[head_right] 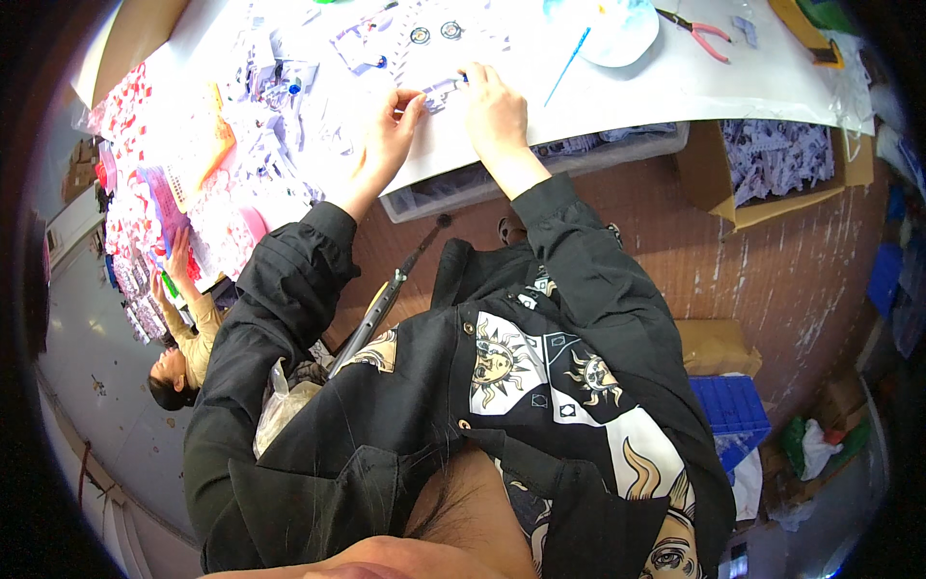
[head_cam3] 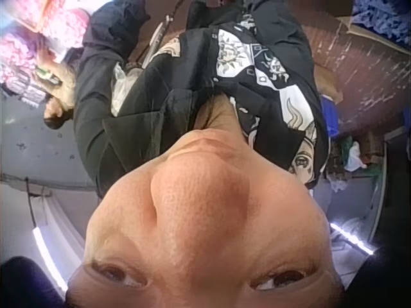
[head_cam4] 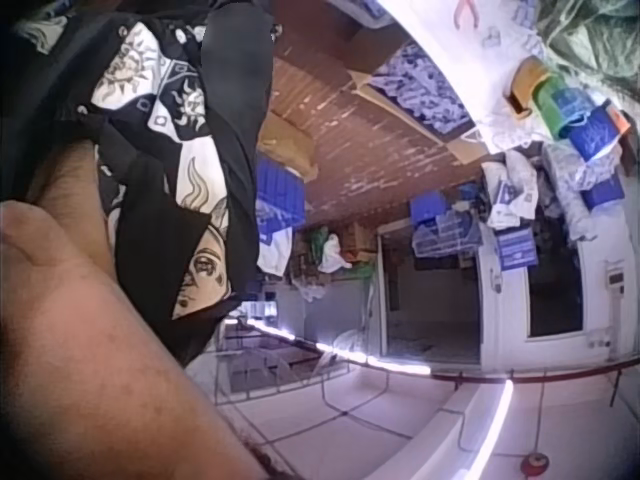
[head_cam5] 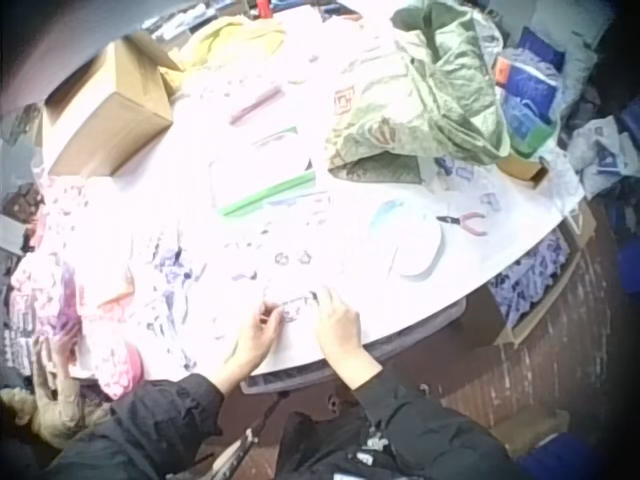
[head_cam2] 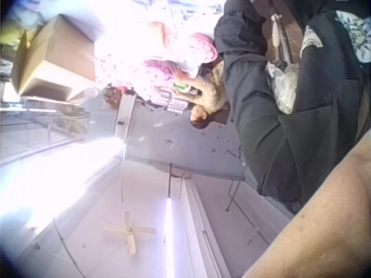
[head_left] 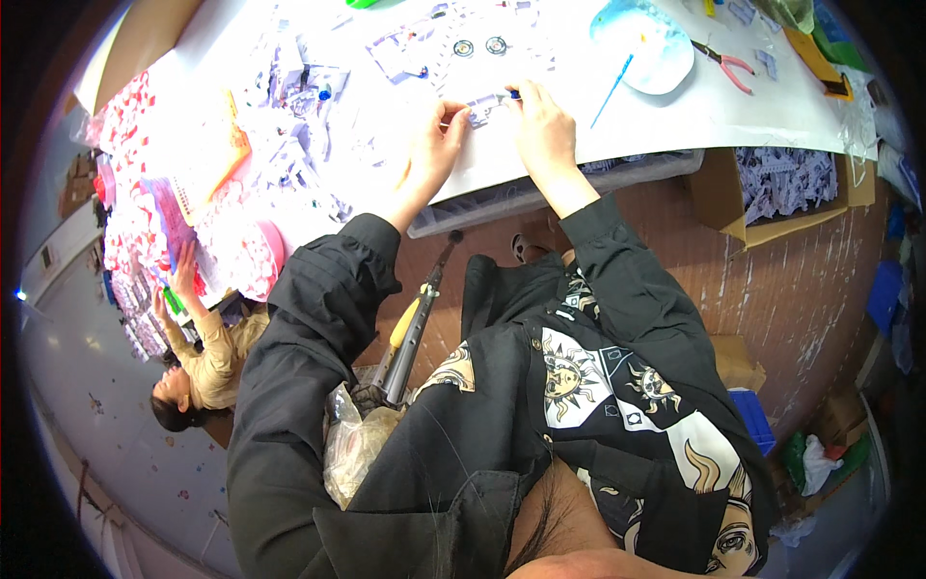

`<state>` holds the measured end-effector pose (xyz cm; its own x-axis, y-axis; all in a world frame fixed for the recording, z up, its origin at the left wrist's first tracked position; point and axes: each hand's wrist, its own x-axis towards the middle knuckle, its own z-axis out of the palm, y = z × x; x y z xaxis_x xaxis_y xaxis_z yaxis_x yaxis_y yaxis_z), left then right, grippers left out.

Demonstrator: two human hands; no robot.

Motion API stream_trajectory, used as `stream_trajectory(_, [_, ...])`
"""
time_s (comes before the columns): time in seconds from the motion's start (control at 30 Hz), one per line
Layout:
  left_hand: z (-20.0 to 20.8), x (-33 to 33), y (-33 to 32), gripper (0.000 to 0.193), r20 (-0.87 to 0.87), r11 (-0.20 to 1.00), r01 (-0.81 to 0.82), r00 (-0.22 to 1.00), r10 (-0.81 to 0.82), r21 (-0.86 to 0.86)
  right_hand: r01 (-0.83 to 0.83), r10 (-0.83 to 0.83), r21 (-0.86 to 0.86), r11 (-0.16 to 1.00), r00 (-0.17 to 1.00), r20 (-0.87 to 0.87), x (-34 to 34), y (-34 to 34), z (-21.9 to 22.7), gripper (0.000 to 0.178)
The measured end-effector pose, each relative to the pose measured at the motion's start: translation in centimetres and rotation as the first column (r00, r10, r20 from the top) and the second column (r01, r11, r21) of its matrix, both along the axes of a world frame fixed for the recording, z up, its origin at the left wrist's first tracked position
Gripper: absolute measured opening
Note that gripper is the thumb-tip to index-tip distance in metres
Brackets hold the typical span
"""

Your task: The person assembles small plastic parts and electronic components into larger units by hand, using glue and a brush to join them.

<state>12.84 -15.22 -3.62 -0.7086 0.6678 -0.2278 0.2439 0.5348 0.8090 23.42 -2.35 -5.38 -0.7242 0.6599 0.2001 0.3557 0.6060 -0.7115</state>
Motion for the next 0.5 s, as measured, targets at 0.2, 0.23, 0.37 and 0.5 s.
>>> stream_trajectory(0.2, [-0.18,0.03,-0.1,0.012,-0.194,0.994,0.097,0.977,-0.085,0.051,0.0,-0.001,-0.024,1.0,1.0,-0.012,0.02,0.04,0.46,0.018])
stream_trajectory(0.23, [-0.24,-0.02,-0.15,0.012,-0.195,0.994,0.096,0.977,-0.084,0.052,-0.001,0.001,-0.025,1.0,1.0,-0.007,0.03,0.04,0.42,0.019])
stream_trajectory(0.37, [0.01,-0.03,-0.08,0.011,-0.349,0.975,0.218,0.918,-0.189,0.044,-0.005,0.006,-0.036,0.999,1.0,0.021,0.1,0.02,0.4,0.019])
stream_trajectory(0.5, [0.35,-0.34,0.13,0.012,-0.212,0.987,0.16,0.964,-0.162,-0.026,-0.008,0.009,-0.048,0.999,1.0,0.025,0.08,-0.03,0.71,0.019])
